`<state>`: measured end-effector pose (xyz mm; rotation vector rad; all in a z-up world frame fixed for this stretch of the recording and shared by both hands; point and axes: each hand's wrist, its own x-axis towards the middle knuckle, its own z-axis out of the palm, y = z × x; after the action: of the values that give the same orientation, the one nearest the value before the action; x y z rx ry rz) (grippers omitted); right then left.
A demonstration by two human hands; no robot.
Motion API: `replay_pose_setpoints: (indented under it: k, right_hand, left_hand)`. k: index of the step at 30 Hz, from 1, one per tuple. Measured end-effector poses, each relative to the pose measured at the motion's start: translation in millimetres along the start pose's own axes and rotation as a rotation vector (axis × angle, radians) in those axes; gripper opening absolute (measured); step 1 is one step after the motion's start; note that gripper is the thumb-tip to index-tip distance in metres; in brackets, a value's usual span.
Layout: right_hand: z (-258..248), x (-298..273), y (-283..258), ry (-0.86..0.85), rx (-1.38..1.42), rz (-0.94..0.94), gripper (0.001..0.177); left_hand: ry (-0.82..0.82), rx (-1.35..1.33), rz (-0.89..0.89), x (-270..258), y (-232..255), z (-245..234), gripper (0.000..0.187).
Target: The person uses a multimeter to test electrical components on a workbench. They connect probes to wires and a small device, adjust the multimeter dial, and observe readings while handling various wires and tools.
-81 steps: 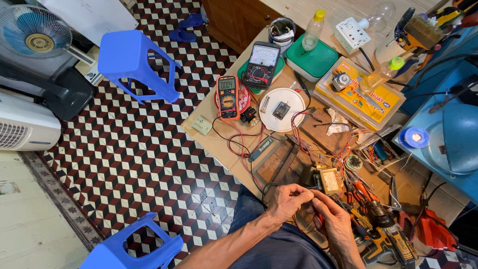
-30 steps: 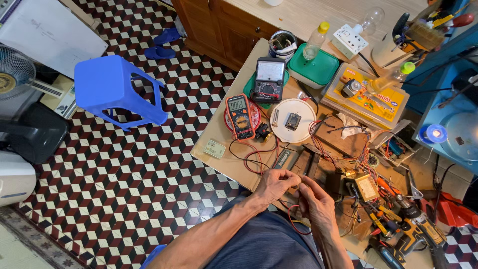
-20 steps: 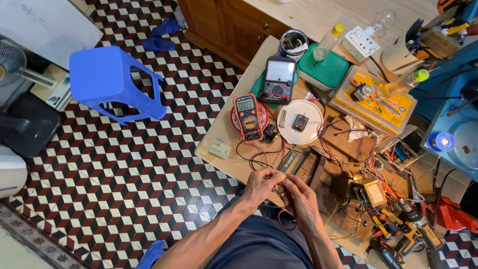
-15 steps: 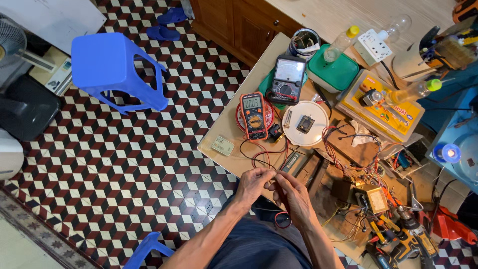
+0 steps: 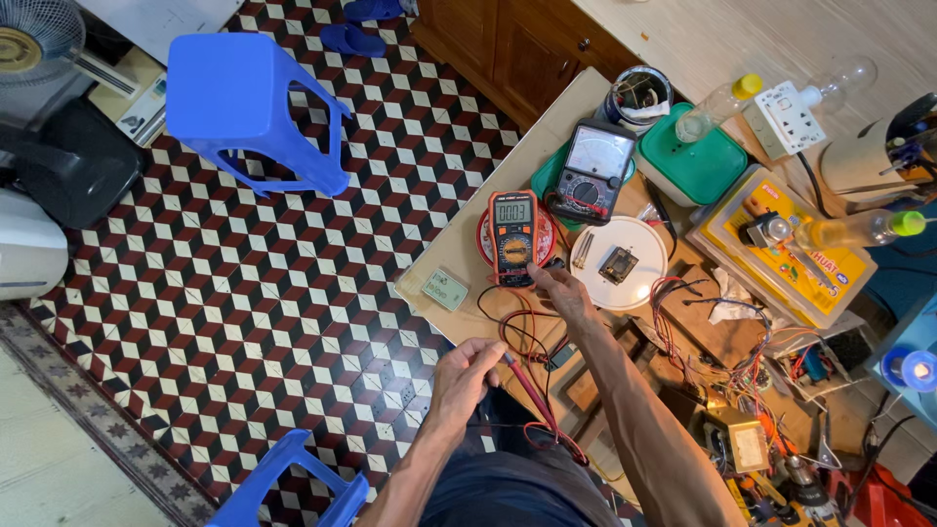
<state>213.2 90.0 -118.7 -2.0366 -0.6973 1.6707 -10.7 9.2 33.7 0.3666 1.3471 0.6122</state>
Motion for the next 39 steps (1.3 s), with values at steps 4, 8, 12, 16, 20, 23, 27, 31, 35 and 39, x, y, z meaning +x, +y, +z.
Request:
replay_pose_setpoints:
  k: [4, 8, 12, 16, 20, 23, 27, 31, 35, 39]
  right_hand:
    - [8.6, 11.4, 9.2, -0.015, 0.022, -0.038, 0.081]
    - [18.5, 10.6, 7.1, -0.096, 0.173, 0.033, 0.082]
    - [17.8, 6.3, 4.6, -0.12, 0.334, 0.051, 0.081]
    - [17.9, 10.3, 8.2, -0.112, 0.381, 0.018, 0.067]
    - [19.9, 15.4, 14.0, -0.109, 0.447, -0.006, 0.055]
    - [23.2, 16.5, 14.8, -0.068, 0.455, 0.009, 0.052]
    - [24.9, 20.4, 17.5, -0.063, 0.475, 0.019, 0.05]
    - [28.1, 22.9, 16.9, -0.023, 0.48, 0.032, 0.047]
    - [23.8, 16.6, 9.7, -0.087, 0.488, 0.06, 0.047]
    - [18.4, 5.9, -3.6, -0.092, 0.476, 0.174, 0.043]
  left_hand:
    - [-0.066, -0.024, 0.008, 4.8, -6.6, 2.8, 0.025]
    - [-0.068, -0.04, -0.03, 11.9, 0.6, 0.0, 0.024]
    - [-0.089, -0.056, -0.015, 15.4, 4.8, -3.3, 0.024]
    - [-0.098, -0.051, -0.043, 15.9, 7.3, -3.0, 0.024]
    - [-0.104, -0.026, -0.029, 13.6, 7.8, -2.0, 0.025]
    - [-0.106, -0.042, -0.057, 14.8, 6.0, -3.6, 0.023]
    - [-0.097, -0.025, -0.059, 15.3, 0.6, -10.7, 0.022]
    - [-0.097, -0.017, -0.049, 9.5, -0.6, -12.7, 0.024]
    - [-0.095, -0.014, -0.045, 3.0, 2.4, -8.9, 0.023]
    - [-0.094, -0.014, -0.028, -3.3, 0.3, -7.0, 0.021]
